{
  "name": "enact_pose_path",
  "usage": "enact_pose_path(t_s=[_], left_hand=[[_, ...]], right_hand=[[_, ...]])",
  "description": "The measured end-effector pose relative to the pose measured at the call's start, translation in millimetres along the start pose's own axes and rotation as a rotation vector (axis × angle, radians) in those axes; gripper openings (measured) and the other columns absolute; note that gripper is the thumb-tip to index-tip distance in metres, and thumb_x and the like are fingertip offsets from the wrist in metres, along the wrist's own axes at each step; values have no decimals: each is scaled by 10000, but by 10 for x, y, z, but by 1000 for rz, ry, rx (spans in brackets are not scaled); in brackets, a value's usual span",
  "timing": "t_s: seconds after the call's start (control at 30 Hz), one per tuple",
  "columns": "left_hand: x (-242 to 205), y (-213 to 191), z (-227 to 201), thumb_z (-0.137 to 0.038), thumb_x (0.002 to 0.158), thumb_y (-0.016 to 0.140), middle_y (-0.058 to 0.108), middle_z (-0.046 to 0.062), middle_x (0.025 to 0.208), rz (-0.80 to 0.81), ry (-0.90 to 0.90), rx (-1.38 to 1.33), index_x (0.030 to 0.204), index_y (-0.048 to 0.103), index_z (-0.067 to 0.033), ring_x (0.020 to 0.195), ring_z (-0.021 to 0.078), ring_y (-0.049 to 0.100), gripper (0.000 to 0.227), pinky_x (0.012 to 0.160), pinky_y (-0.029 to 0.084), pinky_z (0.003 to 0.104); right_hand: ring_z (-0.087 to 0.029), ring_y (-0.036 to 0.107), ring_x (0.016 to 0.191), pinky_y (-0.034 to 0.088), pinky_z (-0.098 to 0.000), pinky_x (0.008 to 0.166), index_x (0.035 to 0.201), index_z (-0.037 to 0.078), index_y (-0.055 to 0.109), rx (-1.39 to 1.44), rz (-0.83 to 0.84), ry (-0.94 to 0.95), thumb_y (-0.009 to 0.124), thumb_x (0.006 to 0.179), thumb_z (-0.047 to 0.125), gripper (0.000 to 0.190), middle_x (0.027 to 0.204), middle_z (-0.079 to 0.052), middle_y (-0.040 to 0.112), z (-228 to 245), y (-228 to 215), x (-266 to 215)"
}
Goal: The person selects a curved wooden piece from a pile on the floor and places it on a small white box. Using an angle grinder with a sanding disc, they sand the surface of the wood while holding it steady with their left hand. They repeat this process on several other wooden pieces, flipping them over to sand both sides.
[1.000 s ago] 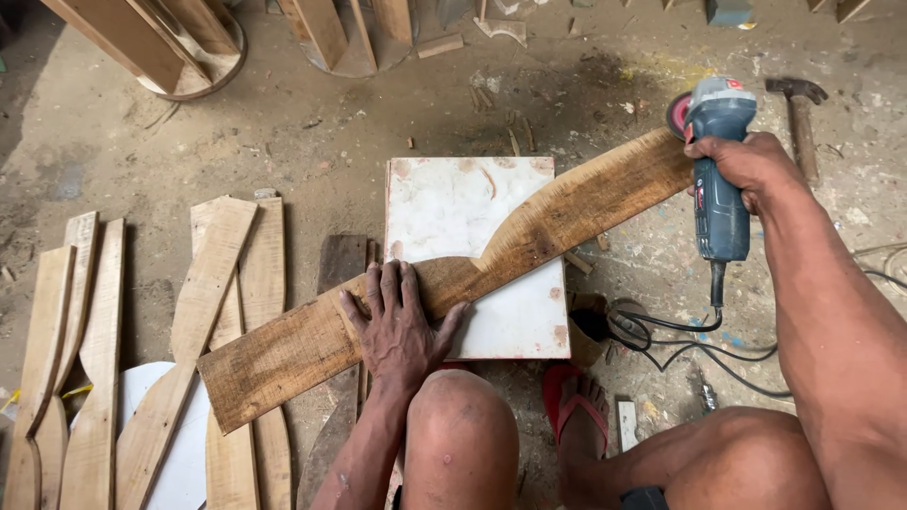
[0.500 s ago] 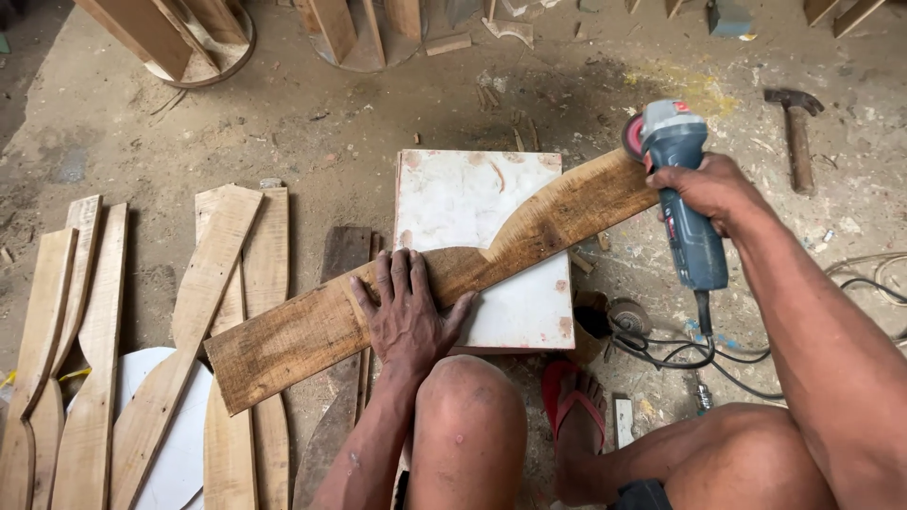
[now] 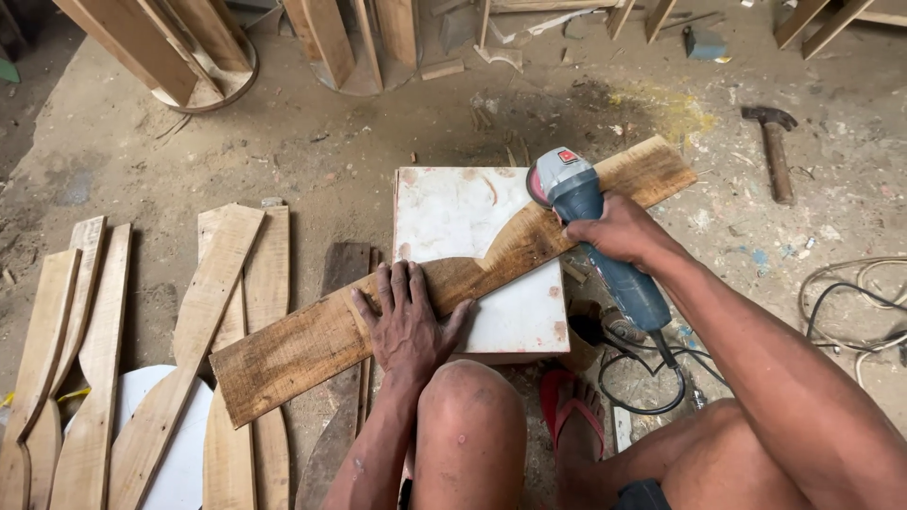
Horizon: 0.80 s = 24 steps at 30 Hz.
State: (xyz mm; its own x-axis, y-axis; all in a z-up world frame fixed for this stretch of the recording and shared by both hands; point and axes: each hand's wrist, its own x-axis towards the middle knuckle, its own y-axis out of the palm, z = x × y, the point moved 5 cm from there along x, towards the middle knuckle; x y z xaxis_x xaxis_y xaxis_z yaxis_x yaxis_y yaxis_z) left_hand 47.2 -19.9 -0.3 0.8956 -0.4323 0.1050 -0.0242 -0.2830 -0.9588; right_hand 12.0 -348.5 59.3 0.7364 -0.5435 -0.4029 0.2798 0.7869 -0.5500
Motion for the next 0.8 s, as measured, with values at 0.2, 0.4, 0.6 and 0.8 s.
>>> enact_pose_path(t_s=[0.2,0.4,0.6,0.8], left_hand=[[11,35,9,-760,935,419,367,170,1543,8,2,9,1491,437,-44,1535,377,204,907,1186,20,736],[50,123,34,-835,884,397,371,177,1571,17,-15,25,1498,431,-38,1537,381,198,1006,1179,51,725],[57,105,12,-884,836,420,412,202,1569,-19,-21,47,1491,441,-18,1521,403,237,1086,1175,68,712],[52,91,7,-894,838,403,419,200,1565,-31,-19,55,1488,443,-19,1523,400,237,1091,1178,60,715]], right_hand=[[-376,681,560,564,-513,454,1017,-122,607,58,-89,4,768,750,111,389,698,-257,600,-75,-321,94],[-344,691,649,574,-465,556,1125,-88,583,60,-150,77,739,853,117,375,810,-225,645,-337,-825,455],[-291,672,612,527,-404,501,1121,-46,631,53,-204,154,748,879,156,336,816,-194,674,-584,-1166,727],[-279,693,628,578,-381,552,1196,-63,585,27,-268,190,767,905,191,427,860,-196,693,-581,-1281,711]])
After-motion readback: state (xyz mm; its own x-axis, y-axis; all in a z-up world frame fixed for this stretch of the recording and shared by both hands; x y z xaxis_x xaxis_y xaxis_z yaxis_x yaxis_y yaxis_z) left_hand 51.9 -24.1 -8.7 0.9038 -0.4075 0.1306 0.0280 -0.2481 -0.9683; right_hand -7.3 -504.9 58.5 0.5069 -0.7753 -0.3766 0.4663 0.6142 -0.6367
